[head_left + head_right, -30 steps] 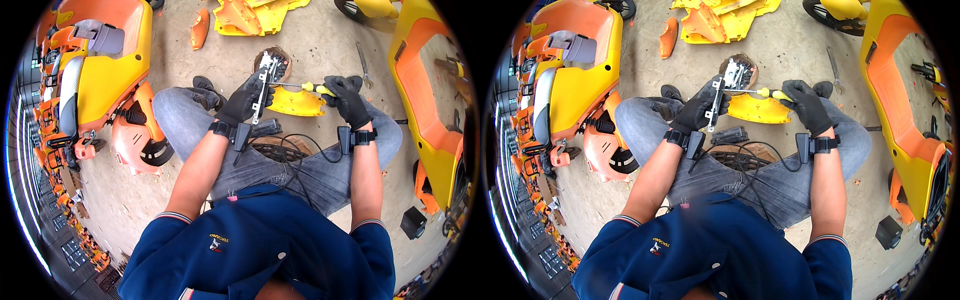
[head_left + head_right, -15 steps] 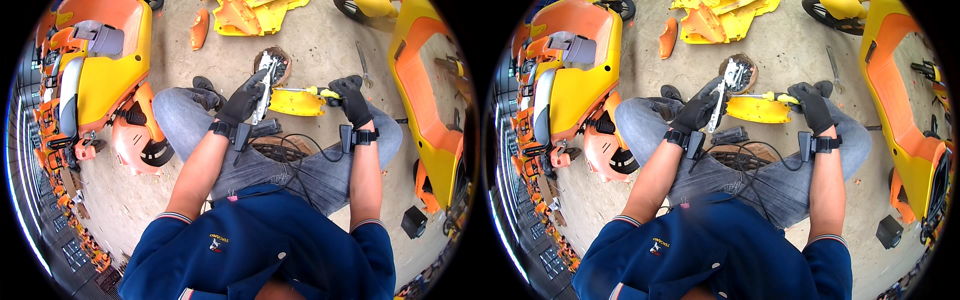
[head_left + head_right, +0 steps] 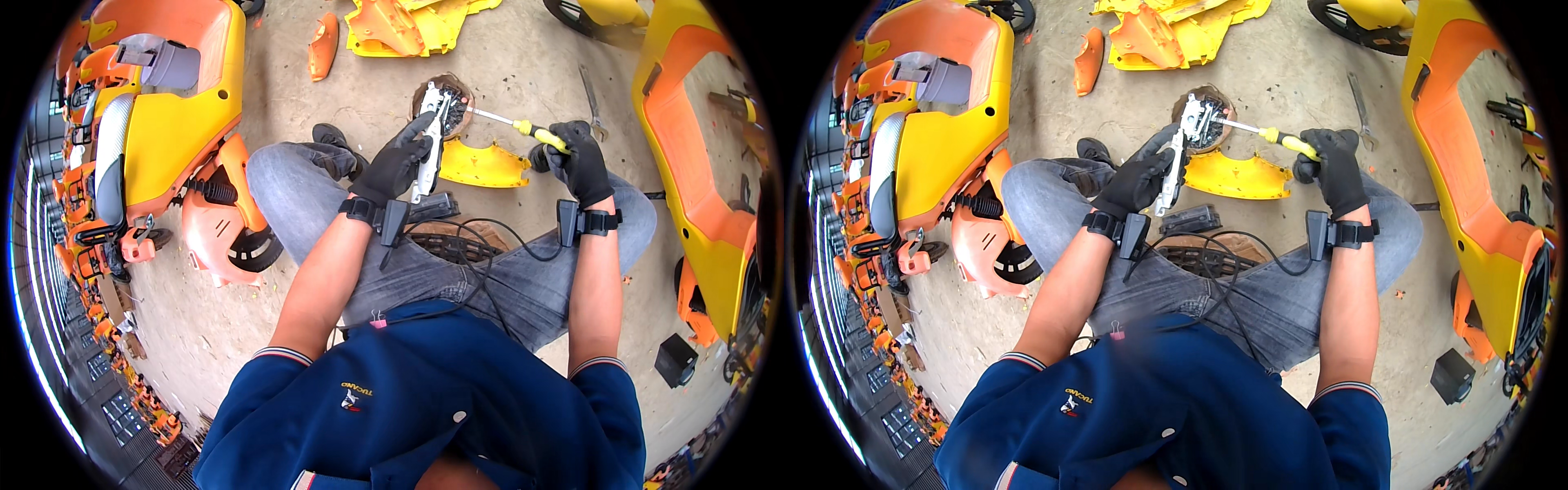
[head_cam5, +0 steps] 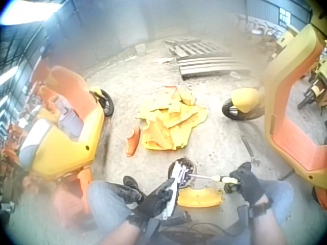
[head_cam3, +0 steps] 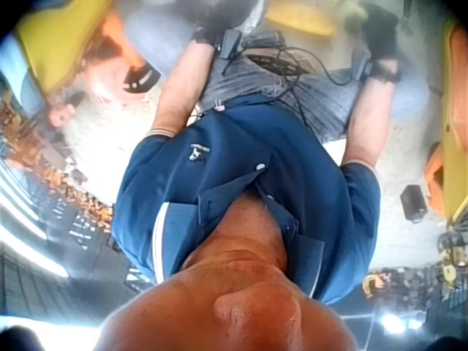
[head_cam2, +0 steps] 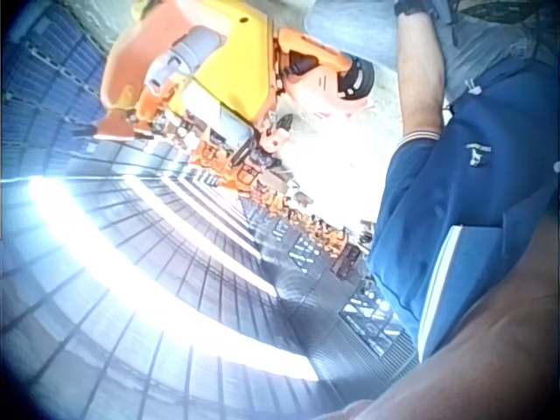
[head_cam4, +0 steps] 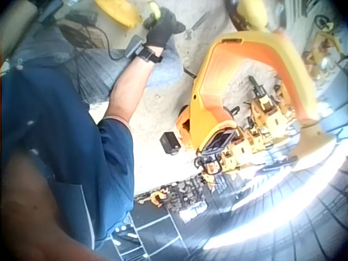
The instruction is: The person sits on the floor and assembles a small metal bracket onto an orange plastic scooter part using a screwdriver. They then pick up a yellow plastic part and continue working on the metal bracket, tightening screws.
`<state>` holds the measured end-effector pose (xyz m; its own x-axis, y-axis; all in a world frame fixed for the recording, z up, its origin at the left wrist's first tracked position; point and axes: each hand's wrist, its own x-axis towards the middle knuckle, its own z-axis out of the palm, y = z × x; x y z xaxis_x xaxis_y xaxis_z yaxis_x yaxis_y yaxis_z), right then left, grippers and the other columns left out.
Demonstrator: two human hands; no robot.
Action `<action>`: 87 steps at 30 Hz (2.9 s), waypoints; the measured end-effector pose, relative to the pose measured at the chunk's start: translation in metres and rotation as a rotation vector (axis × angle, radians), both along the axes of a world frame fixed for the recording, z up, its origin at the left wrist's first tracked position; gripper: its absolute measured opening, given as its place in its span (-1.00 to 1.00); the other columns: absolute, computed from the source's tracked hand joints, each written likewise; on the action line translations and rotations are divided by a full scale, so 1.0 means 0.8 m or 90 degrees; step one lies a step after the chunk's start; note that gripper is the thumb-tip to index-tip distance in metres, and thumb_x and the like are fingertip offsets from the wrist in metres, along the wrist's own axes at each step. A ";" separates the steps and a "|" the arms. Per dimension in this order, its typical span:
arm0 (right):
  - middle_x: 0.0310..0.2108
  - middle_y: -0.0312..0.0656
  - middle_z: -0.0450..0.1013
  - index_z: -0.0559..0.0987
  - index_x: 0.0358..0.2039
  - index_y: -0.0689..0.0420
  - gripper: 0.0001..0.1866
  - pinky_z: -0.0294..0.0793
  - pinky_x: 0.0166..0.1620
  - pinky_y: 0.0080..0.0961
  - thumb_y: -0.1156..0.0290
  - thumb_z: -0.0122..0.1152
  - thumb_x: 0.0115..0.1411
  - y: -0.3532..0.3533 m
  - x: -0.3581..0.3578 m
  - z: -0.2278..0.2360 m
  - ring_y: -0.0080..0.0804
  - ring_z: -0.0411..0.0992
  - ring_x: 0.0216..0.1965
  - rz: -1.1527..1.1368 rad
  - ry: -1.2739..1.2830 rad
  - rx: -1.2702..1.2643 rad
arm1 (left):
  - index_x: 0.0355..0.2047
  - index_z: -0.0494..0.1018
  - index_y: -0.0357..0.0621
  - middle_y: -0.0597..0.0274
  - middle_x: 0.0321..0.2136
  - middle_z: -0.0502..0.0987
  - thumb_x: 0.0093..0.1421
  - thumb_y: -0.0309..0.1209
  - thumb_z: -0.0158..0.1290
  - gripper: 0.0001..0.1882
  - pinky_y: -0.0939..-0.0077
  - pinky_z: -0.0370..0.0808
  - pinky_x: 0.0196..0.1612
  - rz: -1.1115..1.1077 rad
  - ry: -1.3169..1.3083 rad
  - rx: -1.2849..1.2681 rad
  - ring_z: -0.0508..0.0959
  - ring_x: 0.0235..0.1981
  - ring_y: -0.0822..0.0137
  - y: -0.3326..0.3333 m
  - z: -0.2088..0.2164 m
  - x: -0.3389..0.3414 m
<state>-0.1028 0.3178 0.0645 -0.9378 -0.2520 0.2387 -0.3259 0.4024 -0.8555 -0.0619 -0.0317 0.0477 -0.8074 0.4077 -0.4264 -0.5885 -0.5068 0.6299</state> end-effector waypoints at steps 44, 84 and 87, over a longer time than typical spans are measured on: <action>-0.32 0.00 0.57 0.64 -0.32 0.13 -0.65 0.50 -0.17 -0.17 0.12 0.19 0.03 -0.112 -0.170 -0.387 0.01 0.53 -0.23 -0.161 -0.496 0.472 | 0.24 0.12 -0.22 0.21 -0.15 0.44 0.32 -0.30 0.01 -0.44 0.64 0.50 -0.27 0.112 -0.292 -0.037 0.49 -0.29 0.52 0.013 0.043 -0.043; -0.57 -0.29 0.41 0.50 -0.41 0.13 -0.85 0.43 -0.53 -0.61 0.39 0.31 0.11 -0.064 -0.079 -0.129 -0.53 0.37 -0.61 -0.294 -0.702 -0.262 | 0.04 0.40 -0.29 0.26 -0.30 0.55 0.42 -0.13 -0.18 -0.54 0.75 0.52 -0.34 0.114 -0.089 0.028 0.55 -0.34 0.50 0.001 0.057 -0.008; -0.53 -0.34 0.40 0.51 -0.34 0.10 -0.80 0.45 -0.46 -0.63 0.29 0.32 0.15 -0.076 -0.075 -0.055 -0.58 0.36 -0.57 -0.245 -0.636 -0.259 | 0.02 0.41 -0.29 0.22 -0.32 0.55 0.41 -0.15 -0.15 -0.56 0.76 0.52 -0.37 0.129 0.009 -0.127 0.56 -0.37 0.46 0.008 0.050 0.004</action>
<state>-0.1627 0.2569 0.0207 -0.7523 0.0180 -0.6586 0.6577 -0.0372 -0.7523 -0.0588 -0.0254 0.0876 -0.8707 0.1464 -0.4696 -0.4779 -0.4780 0.7370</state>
